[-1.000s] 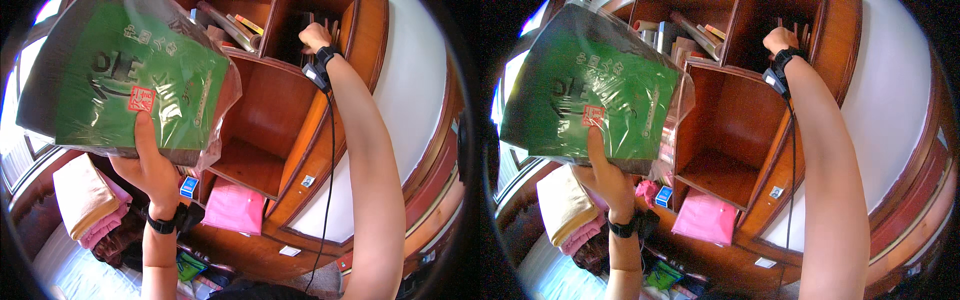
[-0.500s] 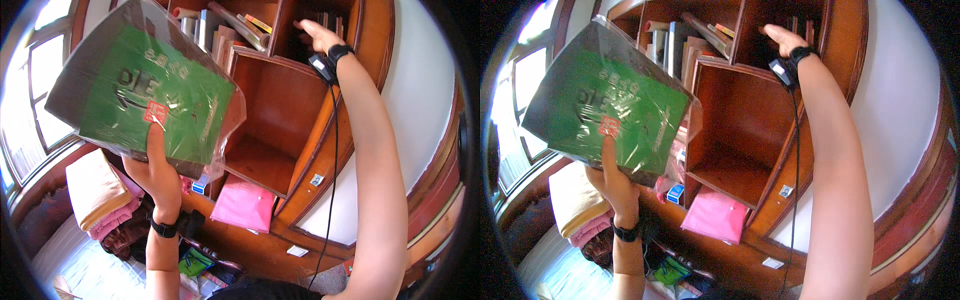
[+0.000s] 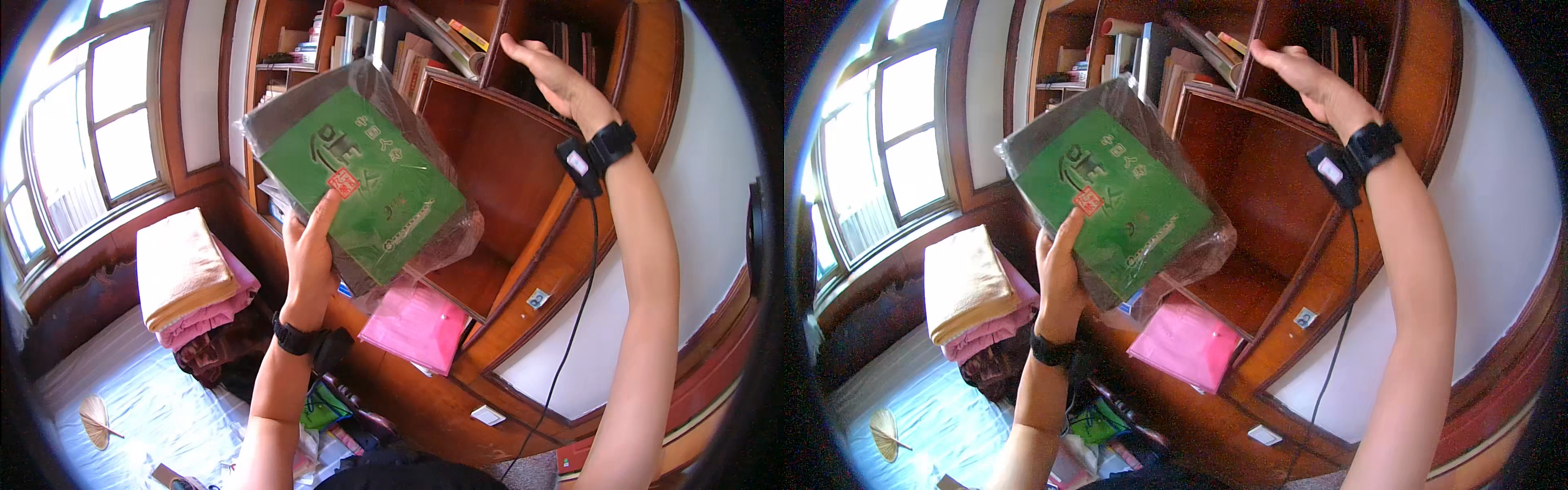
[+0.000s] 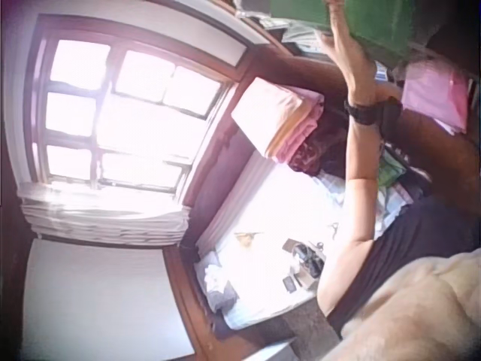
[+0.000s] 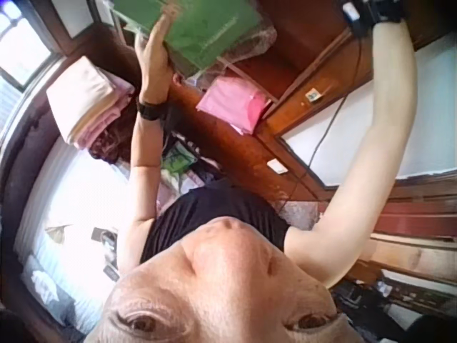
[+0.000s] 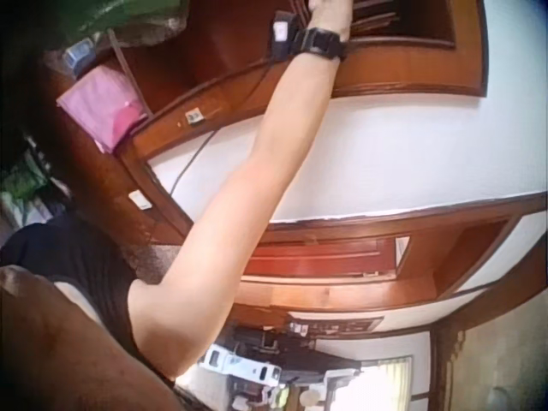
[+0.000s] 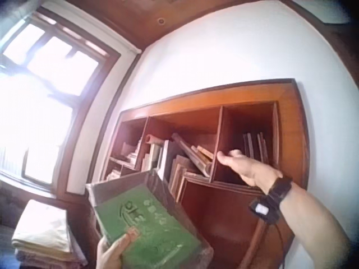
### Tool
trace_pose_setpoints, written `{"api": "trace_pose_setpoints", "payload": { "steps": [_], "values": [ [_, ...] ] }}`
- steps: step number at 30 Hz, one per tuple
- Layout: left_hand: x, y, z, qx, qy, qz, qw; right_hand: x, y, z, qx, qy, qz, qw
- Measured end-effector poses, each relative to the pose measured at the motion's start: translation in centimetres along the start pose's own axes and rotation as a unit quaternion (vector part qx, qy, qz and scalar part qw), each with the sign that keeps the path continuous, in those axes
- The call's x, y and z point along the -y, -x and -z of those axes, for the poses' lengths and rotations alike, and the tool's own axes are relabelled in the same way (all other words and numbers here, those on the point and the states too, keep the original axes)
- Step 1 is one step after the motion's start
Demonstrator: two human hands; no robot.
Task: Cleaning a wooden bookshelf with a cloth and organizing books and folders.
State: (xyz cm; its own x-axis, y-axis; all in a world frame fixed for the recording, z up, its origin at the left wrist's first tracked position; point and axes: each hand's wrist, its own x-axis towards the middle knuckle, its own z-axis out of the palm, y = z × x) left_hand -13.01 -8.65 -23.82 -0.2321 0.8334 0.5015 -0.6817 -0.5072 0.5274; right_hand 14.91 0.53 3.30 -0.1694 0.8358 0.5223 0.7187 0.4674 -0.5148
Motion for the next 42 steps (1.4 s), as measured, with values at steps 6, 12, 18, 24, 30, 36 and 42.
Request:
{"api": "trace_pose_setpoints", "payload": {
  "steps": [6, 12, 18, 24, 30, 36, 42],
  "values": [
    [2.4, -0.2, -0.2, 0.016, 0.079, 0.103, 0.991, 1.1, 8.5, -3.1, -0.034, 0.001, 0.159, 0.987],
    [0.5, -0.8, -2.0, 0.068, 0.121, 0.169, 0.976, 1.6, 18.8, -3.8, 0.187, -0.188, -0.056, 0.962],
    [-0.9, -1.4, -6.6, 0.134, 0.057, 0.189, 0.971, 2.4, 23.5, -4.0, 0.201, -0.415, -0.042, 0.886],
    [-0.8, -0.3, -7.0, 0.113, 0.075, 0.248, 0.959, 3.8, 25.3, -4.6, 0.200, -0.414, -0.097, 0.883],
    [-0.1, -1.0, -6.5, 0.135, 0.074, 0.269, 0.951, 3.7, 25.7, -5.2, 0.133, -0.394, -0.051, 0.908],
    [1.9, -1.9, -7.6, 0.160, 0.073, 0.322, 0.930, 5.4, 27.0, -2.5, 0.131, -0.363, -0.121, 0.915],
    [2.3, -3.2, -12.8, 0.300, 0.089, 0.324, 0.893, 9.0, 28.2, 0.7, -0.021, -0.271, -0.144, 0.951]
  ]
}}
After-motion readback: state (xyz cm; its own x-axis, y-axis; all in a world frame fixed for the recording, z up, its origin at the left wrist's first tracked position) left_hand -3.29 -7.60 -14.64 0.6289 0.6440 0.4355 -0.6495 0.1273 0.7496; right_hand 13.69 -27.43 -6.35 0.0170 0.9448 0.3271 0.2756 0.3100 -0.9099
